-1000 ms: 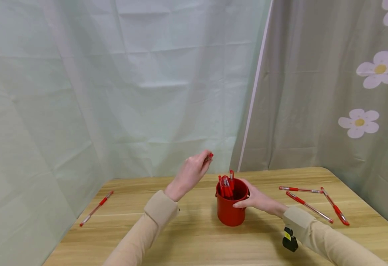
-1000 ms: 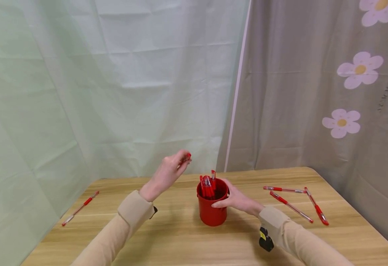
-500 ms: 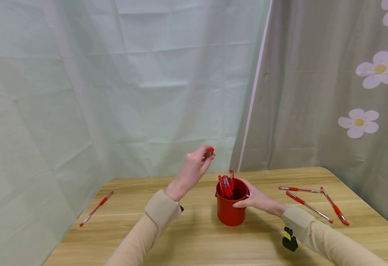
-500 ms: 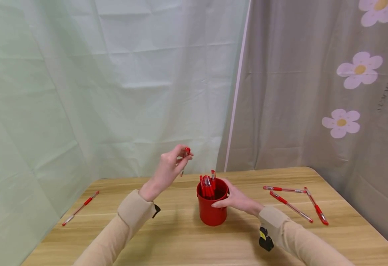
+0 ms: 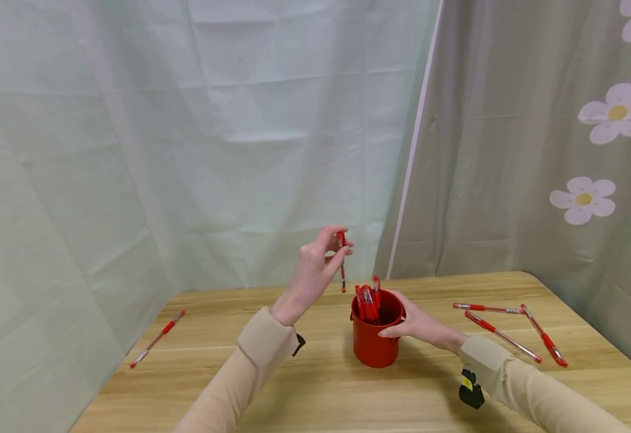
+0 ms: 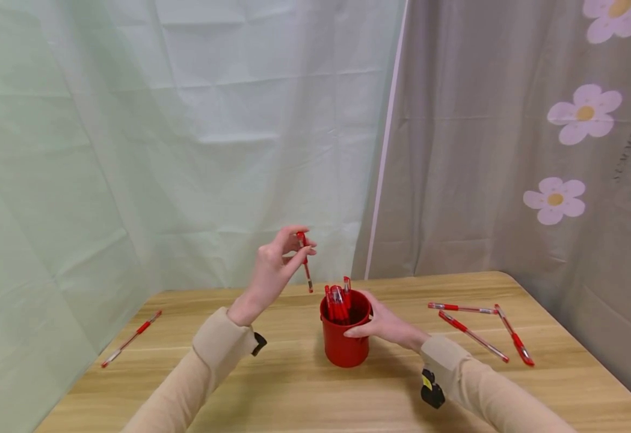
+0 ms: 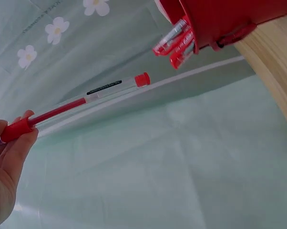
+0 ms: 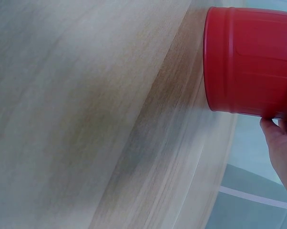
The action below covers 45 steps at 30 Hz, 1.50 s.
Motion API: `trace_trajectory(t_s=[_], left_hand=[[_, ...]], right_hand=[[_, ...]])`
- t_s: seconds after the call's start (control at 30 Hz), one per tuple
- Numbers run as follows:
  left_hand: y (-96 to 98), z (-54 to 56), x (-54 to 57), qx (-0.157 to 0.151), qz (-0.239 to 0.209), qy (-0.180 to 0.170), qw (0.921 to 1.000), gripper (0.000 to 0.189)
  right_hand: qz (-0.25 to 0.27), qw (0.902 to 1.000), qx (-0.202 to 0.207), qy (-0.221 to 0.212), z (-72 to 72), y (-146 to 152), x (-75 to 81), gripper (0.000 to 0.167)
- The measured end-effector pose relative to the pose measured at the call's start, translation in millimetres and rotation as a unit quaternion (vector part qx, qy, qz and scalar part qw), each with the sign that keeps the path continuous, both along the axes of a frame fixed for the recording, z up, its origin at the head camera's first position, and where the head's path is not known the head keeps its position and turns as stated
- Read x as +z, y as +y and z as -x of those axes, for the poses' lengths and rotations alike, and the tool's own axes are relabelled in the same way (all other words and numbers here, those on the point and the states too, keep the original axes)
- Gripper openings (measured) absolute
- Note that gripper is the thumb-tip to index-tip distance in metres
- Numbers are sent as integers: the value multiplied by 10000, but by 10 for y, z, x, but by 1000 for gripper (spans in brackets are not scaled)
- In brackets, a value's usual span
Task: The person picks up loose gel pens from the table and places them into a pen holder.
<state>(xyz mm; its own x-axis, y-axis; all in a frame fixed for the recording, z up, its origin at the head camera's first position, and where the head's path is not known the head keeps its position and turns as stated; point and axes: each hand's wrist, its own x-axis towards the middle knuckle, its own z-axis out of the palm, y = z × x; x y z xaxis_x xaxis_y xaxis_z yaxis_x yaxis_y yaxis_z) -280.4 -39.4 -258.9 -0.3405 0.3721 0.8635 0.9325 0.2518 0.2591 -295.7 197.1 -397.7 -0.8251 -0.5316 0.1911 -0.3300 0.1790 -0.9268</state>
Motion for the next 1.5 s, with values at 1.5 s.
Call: trace_trajectory(t_s=[1.5], left_hand=[[394,120,-351,-292,206,-1120,9931,22]], right_hand=[[122,9999,6,6,-33,-13,25,71]])
